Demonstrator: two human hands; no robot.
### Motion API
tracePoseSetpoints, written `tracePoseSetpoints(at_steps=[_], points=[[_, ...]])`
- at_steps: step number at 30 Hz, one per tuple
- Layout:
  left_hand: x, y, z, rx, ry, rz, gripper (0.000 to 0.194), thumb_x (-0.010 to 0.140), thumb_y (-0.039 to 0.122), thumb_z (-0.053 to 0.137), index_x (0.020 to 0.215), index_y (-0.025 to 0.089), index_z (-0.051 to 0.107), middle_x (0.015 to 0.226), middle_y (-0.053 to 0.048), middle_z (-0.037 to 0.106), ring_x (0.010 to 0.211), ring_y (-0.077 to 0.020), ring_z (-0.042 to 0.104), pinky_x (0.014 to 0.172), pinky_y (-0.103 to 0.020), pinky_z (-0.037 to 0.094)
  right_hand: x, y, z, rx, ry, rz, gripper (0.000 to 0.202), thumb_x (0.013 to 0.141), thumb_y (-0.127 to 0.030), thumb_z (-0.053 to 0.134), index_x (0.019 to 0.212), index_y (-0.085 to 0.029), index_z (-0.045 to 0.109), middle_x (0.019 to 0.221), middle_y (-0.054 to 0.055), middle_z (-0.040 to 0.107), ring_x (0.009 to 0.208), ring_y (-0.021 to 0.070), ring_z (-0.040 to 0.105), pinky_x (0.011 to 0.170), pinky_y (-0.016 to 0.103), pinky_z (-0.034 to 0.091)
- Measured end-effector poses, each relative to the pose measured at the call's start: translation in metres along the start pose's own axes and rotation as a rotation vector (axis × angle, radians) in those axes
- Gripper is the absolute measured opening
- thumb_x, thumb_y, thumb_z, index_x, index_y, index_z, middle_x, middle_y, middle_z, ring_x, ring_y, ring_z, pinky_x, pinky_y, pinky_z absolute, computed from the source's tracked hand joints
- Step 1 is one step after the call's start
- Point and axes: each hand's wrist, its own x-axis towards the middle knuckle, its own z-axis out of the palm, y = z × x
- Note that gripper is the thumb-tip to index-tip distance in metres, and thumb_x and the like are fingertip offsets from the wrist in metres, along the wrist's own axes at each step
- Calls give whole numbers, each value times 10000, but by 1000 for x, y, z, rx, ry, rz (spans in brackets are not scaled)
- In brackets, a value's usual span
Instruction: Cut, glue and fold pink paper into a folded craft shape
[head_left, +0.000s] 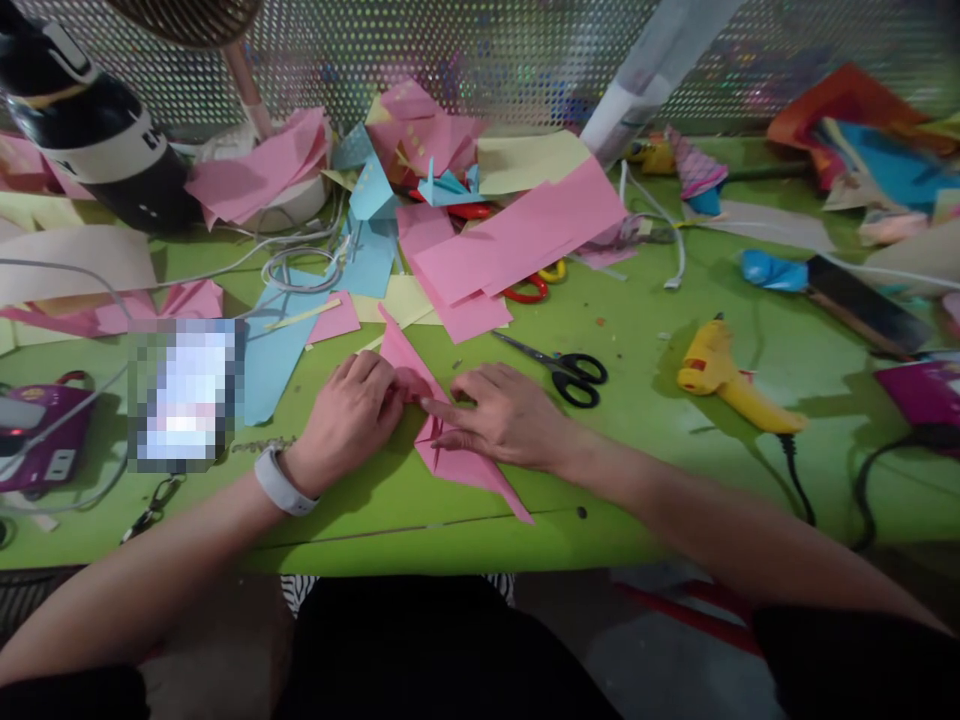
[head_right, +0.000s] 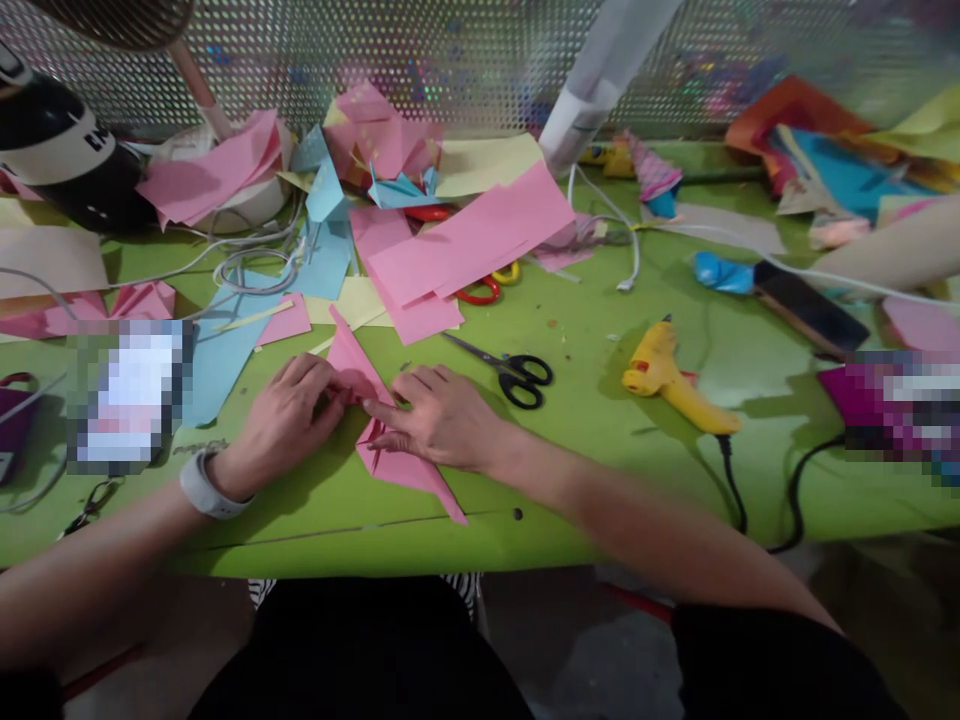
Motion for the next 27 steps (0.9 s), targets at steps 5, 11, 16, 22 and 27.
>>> tracePoseSetpoints(at_steps=[5, 11, 16, 22, 27], points=[[-1, -1, -4, -110, 1, -25, 115, 942, 213, 479, 878, 181, 569, 882, -76, 600, 829, -204, 569, 746, -373, 511, 1, 0, 2, -2, 3, -7, 489, 931, -631, 453, 1229, -321, 685, 908, 78, 597, 821, 210, 480, 704, 351, 400], [-3, -2, -8, -210, -22, -61, 88, 918, 186, 512, 847, 174, 562, 923, -85, 605, 886, -217, 583, 798, -400, 507, 0, 5, 6, -13, 27, -34, 475, 935, -613, 471, 1286, -344, 643, 920, 68, 590, 839, 204, 487, 712, 339, 406], [-2, -1, -11, -297, -41, -111, 79, 927, 199, 515, 886, 176, 579, 942, -76, 624, 906, -205, 594, 806, -376, 506, 0, 7, 10, -97, 115, -110, 558, 941, -630, 425, 1387, -318, 554, 891, 57, 577, 814, 191, 477, 675, 312, 401], [1, -2, -8, -284, -37, -152, 139, 958, 261, 516, 891, 184, 609, 941, -63, 646, 914, -205, 599, 828, -374, 484, 1, 7, 8, -157, 185, -169, 566, 949, -608, 428, 1386, -275, 563, 863, 64, 575, 806, 188, 474, 662, 301, 403], [0, -2, -6, -211, -92, -167, 174, 973, 272, 490, 882, 180, 607, 998, -69, 654, 948, -217, 594, 855, -402, 443, 0, 6, 8, -176, 174, -157, 543, 957, -589, 439, 1389, -283, 560, 879, 63, 577, 807, 187, 472, 666, 304, 401]])
